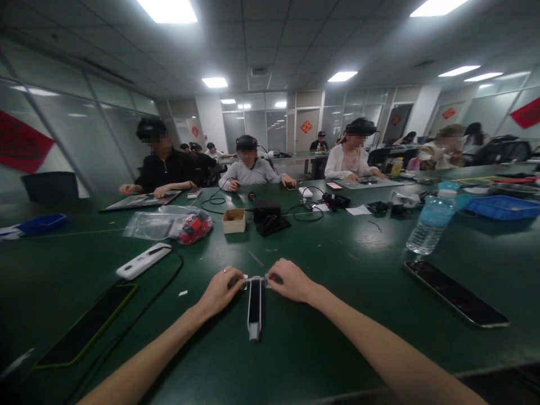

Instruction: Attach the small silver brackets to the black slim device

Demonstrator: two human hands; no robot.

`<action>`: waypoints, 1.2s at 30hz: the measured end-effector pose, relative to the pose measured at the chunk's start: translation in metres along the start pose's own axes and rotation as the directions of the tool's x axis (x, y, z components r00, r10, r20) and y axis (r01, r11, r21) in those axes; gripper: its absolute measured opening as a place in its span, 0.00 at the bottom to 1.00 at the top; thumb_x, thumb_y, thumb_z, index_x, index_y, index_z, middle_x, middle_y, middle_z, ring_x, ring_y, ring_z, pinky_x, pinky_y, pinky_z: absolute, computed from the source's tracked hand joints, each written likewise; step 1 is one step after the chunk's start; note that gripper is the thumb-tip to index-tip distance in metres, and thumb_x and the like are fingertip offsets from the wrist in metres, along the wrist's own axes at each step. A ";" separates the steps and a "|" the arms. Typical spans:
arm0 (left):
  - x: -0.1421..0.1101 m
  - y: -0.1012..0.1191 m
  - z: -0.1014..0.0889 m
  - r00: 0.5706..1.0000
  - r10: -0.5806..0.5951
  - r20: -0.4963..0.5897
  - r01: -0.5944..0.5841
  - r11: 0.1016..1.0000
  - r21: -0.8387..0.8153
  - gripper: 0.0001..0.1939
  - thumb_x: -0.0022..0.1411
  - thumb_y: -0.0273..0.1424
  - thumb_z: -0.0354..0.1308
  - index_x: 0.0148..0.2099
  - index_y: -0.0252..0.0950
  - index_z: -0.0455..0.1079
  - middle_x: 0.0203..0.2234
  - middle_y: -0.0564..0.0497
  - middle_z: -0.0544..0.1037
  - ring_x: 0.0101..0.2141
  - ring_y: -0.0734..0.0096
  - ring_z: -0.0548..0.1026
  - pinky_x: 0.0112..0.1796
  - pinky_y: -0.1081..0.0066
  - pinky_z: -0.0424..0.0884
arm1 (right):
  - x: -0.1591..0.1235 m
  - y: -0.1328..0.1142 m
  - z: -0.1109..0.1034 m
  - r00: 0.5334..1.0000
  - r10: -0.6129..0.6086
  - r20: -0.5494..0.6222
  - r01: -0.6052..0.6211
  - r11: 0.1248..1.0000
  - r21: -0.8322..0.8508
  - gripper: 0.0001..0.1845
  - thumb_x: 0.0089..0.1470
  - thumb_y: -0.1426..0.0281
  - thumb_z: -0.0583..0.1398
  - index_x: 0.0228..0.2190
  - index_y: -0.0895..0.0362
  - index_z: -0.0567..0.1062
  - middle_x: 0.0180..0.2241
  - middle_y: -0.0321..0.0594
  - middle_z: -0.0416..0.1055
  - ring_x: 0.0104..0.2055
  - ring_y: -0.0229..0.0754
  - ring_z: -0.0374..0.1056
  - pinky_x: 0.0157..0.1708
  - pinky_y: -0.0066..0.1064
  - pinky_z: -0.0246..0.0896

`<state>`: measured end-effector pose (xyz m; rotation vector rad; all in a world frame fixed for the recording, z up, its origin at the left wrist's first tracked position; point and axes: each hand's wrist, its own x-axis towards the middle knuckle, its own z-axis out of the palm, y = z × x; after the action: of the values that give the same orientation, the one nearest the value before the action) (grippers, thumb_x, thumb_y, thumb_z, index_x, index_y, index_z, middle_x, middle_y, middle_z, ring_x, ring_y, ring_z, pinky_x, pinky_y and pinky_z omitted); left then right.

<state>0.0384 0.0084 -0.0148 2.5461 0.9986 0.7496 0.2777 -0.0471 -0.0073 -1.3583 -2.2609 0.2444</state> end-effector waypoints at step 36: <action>-0.001 0.003 -0.002 0.999 -0.021 0.047 0.021 1.000 -0.004 0.08 0.60 0.30 0.52 0.40 0.36 0.71 0.32 0.49 0.72 0.32 0.68 0.71 0.33 0.70 0.67 | 0.000 0.002 0.001 1.000 0.012 0.012 -0.012 1.000 0.015 0.08 0.57 0.66 0.56 0.34 0.57 0.73 0.34 0.40 0.69 0.36 0.40 0.63 0.35 0.33 0.61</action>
<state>0.0382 0.0062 -0.0120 2.5334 1.0060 0.6829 0.2785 -0.0459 -0.0088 -1.3666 -2.2565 0.2738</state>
